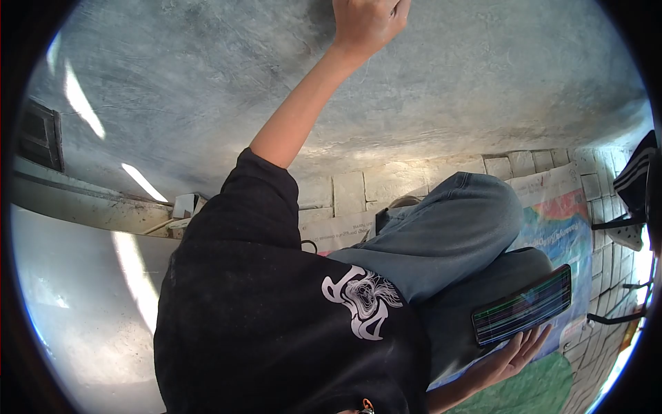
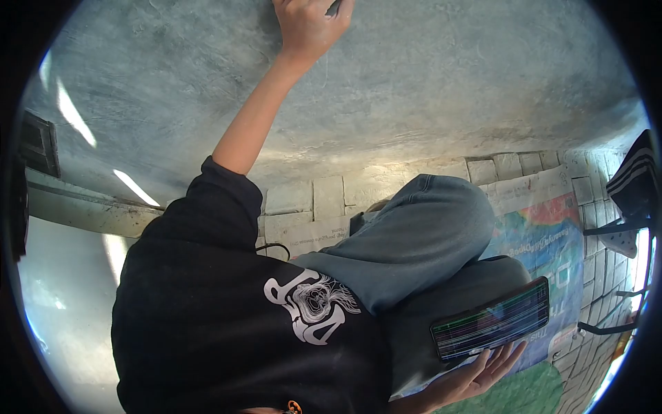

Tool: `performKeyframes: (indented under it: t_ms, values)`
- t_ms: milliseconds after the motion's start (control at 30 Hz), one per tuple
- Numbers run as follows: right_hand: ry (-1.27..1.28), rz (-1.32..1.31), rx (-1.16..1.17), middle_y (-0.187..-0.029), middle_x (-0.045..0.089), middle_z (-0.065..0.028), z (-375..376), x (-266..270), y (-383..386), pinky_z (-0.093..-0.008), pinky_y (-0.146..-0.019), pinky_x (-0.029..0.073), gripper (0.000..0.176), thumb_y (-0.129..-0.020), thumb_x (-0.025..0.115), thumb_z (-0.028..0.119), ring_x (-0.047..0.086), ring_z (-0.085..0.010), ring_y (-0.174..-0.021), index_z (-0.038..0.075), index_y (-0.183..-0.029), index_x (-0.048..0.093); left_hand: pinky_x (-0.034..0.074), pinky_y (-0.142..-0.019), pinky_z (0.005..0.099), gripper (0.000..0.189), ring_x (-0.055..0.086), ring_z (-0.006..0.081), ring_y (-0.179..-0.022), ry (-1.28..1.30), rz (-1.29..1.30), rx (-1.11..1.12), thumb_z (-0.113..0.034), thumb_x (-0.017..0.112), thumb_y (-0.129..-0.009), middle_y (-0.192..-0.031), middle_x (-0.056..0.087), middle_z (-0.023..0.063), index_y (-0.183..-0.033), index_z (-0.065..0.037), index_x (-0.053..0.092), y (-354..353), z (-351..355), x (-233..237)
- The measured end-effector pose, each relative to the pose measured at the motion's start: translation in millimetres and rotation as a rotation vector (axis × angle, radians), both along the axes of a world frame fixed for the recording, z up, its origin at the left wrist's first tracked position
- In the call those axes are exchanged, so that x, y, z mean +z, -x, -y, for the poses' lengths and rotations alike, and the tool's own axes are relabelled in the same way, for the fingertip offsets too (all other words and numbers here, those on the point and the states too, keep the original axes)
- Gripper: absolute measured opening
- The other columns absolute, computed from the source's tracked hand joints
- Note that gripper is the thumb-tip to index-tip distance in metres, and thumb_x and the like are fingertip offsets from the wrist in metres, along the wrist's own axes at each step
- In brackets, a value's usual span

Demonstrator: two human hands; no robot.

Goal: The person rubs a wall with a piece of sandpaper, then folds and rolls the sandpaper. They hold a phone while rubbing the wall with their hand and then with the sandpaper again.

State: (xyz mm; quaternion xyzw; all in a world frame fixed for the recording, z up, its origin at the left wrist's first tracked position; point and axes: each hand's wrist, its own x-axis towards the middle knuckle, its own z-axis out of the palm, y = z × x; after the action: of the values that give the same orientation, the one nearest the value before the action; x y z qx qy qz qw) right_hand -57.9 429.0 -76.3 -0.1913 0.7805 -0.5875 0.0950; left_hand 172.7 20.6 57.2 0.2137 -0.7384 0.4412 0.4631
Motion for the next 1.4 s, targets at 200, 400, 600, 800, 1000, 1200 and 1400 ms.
performKeyframes:
  t_ms: [200, 400, 600, 800, 1000, 1200, 1400]
  values:
    - [-0.004, -0.014, 0.047, -0.136, 0.045, -0.0184, -1, -1, 2, -0.0402, -0.109, 0.027, 0.054, -0.088, 0.048, 0.023, 0.039, -0.0276, -0.129, 0.000, -0.137, 0.042, 0.029, -0.067, 0.0327, 0.007, 0.049, 0.0151, -0.068, -0.003, -0.009, 0.006, -0.011, 0.070, -0.080, -0.068, 0.055, -0.0008, -0.076, -0.010, 0.065, -1, 0, -2]
    - [0.081, 0.076, 0.046, -0.134, 0.047, -0.0181, -6, -5, 6, -0.0366, -0.104, 0.032, 0.050, -0.089, 0.050, 0.023, 0.045, -0.0258, -0.122, -0.003, -0.132, 0.047, 0.029, -0.067, 0.0331, 0.006, 0.049, 0.0152, -0.068, -0.026, -0.033, 0.012, -0.011, 0.071, -0.078, -0.069, 0.056, -0.0011, -0.076, -0.010, 0.065, -4, -2, -8]
    - [0.125, 0.096, -0.016, -0.122, 0.054, -0.0098, -4, 8, 6, -0.0306, -0.092, 0.035, 0.048, -0.090, 0.052, 0.026, 0.049, -0.0179, -0.108, 0.000, -0.130, 0.051, 0.025, -0.064, 0.0296, 0.008, 0.045, 0.0078, -0.065, 0.056, -0.026, 0.005, -0.014, 0.071, -0.078, -0.065, 0.048, -0.0090, -0.074, -0.016, 0.065, -6, 2, -22]
    - [0.050, 0.136, 0.046, -0.131, 0.049, -0.0218, -3, 25, 5, -0.0433, -0.099, 0.038, 0.048, -0.090, 0.053, 0.027, 0.047, -0.0335, -0.118, -0.001, -0.129, 0.052, 0.024, -0.065, 0.0284, 0.012, 0.045, 0.0076, -0.065, 0.028, -0.048, 0.046, -0.013, 0.074, -0.077, -0.064, 0.050, -0.0095, -0.071, -0.017, 0.064, 6, -1, -11]
    - [0.064, 0.100, 0.033, -0.128, 0.051, -0.0198, -14, 38, 7, -0.0414, -0.094, 0.040, 0.044, -0.093, 0.051, 0.027, 0.049, -0.0310, -0.115, 0.000, -0.127, 0.054, 0.025, -0.066, 0.0295, 0.007, 0.044, 0.0092, -0.067, -0.095, -0.084, 0.063, -0.013, 0.071, -0.079, -0.066, 0.049, -0.0079, -0.075, -0.015, 0.066, -5, -11, -49]
    - [-0.055, 0.132, 0.046, -0.128, 0.051, -0.0193, -29, 44, 12, -0.0402, -0.093, 0.040, 0.043, -0.093, 0.051, 0.026, 0.049, -0.0303, -0.115, -0.001, -0.127, 0.054, 0.026, -0.067, 0.0302, 0.007, 0.044, 0.0098, -0.068, -0.156, -0.015, 0.088, -0.014, 0.070, -0.080, -0.067, 0.050, -0.0074, -0.075, -0.015, 0.066, -9, -15, -49]
    - [-0.199, 0.152, 0.062, -0.128, 0.052, -0.0186, -33, 49, 33, -0.0385, -0.092, 0.040, 0.042, -0.094, 0.051, 0.025, 0.049, -0.0293, -0.115, -0.001, -0.127, 0.054, 0.026, -0.067, 0.0305, 0.009, 0.044, 0.0100, -0.069, -0.152, -0.036, 0.070, -0.013, 0.071, -0.079, -0.067, 0.050, -0.0076, -0.073, -0.015, 0.065, -4, -13, -41]
